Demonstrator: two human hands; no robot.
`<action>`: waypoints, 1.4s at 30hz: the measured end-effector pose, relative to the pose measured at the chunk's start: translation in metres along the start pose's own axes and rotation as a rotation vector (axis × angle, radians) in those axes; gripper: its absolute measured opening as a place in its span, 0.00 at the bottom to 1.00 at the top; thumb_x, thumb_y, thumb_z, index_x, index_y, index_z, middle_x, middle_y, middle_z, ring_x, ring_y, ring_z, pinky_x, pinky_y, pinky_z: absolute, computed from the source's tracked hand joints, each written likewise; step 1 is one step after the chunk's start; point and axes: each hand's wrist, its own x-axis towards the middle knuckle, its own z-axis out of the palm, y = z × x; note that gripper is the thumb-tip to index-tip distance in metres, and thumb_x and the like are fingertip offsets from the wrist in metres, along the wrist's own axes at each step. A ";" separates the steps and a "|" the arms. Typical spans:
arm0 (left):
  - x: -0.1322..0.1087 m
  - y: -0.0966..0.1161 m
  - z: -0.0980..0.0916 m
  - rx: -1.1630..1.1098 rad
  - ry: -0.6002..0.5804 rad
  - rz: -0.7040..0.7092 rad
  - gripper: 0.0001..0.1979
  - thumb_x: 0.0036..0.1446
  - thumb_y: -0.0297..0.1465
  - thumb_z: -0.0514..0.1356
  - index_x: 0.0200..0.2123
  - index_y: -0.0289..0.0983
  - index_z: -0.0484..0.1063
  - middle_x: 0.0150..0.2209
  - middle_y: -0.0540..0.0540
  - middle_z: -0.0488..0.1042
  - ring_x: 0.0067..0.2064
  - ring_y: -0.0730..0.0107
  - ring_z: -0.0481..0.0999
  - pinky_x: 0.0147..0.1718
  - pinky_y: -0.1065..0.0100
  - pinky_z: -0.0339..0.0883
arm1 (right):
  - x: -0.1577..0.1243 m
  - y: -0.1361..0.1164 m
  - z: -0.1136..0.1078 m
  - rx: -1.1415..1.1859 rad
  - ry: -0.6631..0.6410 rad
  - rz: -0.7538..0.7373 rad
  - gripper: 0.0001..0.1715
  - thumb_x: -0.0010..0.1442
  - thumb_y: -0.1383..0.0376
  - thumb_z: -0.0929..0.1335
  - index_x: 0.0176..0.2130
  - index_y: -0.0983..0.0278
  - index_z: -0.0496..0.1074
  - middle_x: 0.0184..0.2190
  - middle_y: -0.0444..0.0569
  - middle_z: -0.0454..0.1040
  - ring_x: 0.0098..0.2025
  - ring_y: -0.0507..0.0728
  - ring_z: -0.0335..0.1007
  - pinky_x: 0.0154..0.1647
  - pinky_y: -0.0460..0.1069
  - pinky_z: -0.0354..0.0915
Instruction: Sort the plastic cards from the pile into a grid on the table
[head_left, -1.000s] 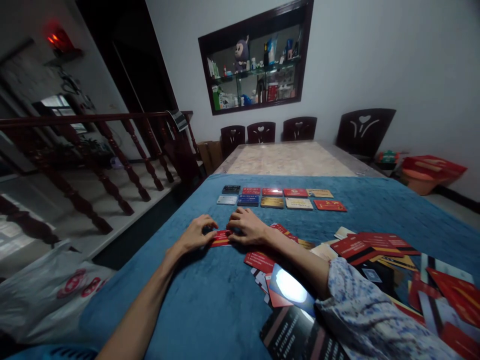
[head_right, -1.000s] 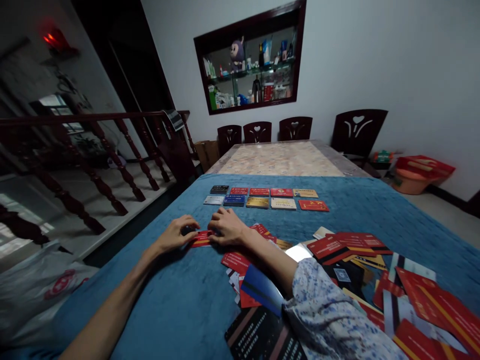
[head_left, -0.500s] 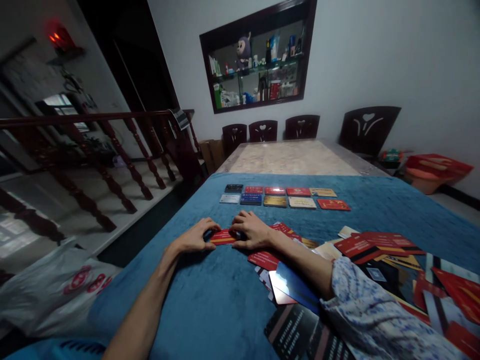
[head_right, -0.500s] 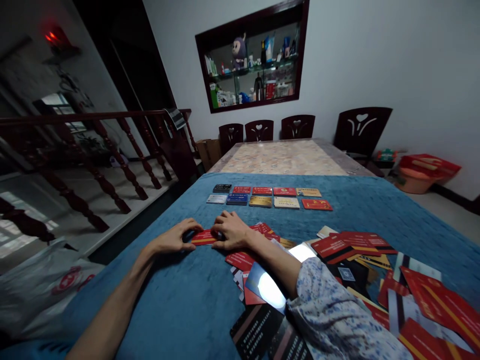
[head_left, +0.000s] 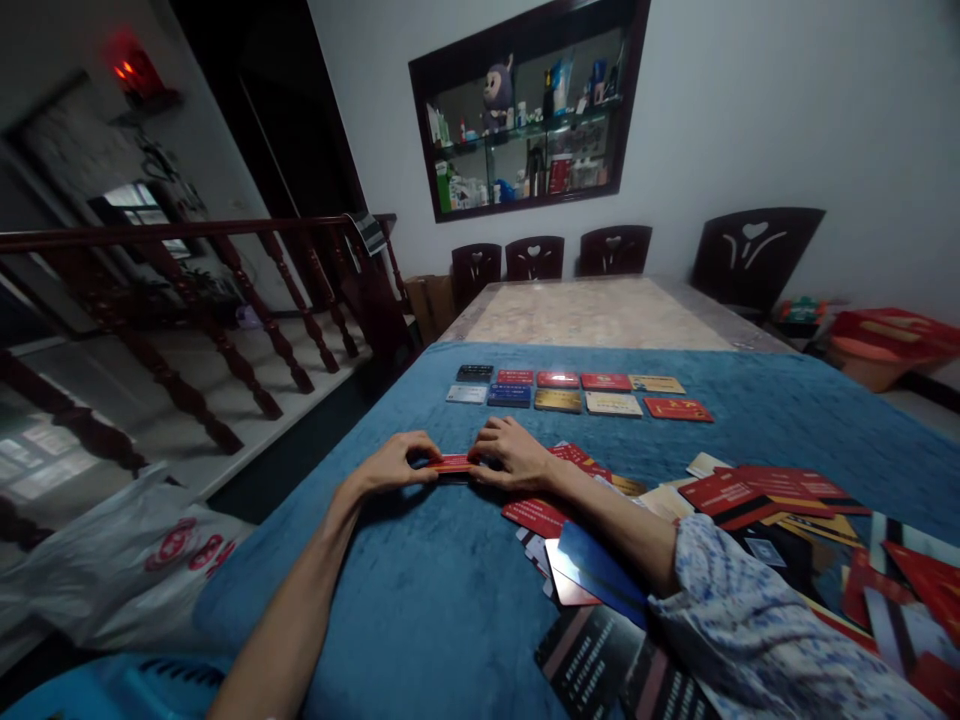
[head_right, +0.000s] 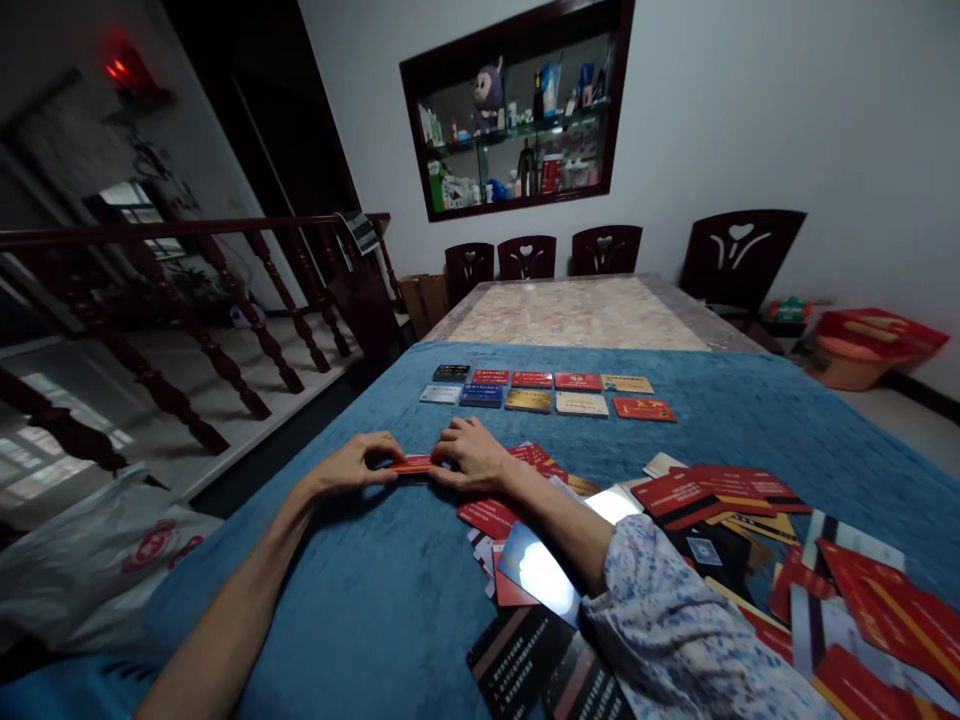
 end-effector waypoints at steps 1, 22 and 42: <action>0.000 0.000 -0.001 -0.018 0.005 -0.005 0.14 0.52 0.40 0.62 0.37 0.37 0.79 0.37 0.47 0.75 0.37 0.67 0.73 0.39 0.67 0.66 | 0.000 0.001 0.001 -0.010 0.023 -0.007 0.17 0.67 0.55 0.65 0.42 0.62 0.79 0.37 0.51 0.78 0.43 0.58 0.63 0.44 0.54 0.52; 0.010 -0.017 0.010 -0.128 0.185 0.031 0.19 0.60 0.42 0.55 0.28 0.33 0.76 0.29 0.47 0.74 0.32 0.70 0.71 0.36 0.69 0.64 | 0.005 0.009 0.019 -0.162 0.320 0.007 0.13 0.69 0.68 0.63 0.41 0.64 0.78 0.30 0.50 0.77 0.35 0.56 0.63 0.36 0.49 0.56; 0.020 -0.020 0.033 -0.141 0.403 0.025 0.19 0.53 0.32 0.60 0.49 0.36 0.75 0.37 0.47 0.82 0.38 0.64 0.80 0.44 0.64 0.74 | 0.004 0.003 0.010 -0.162 0.118 0.167 0.22 0.63 0.71 0.66 0.56 0.65 0.71 0.41 0.54 0.77 0.44 0.60 0.65 0.42 0.51 0.62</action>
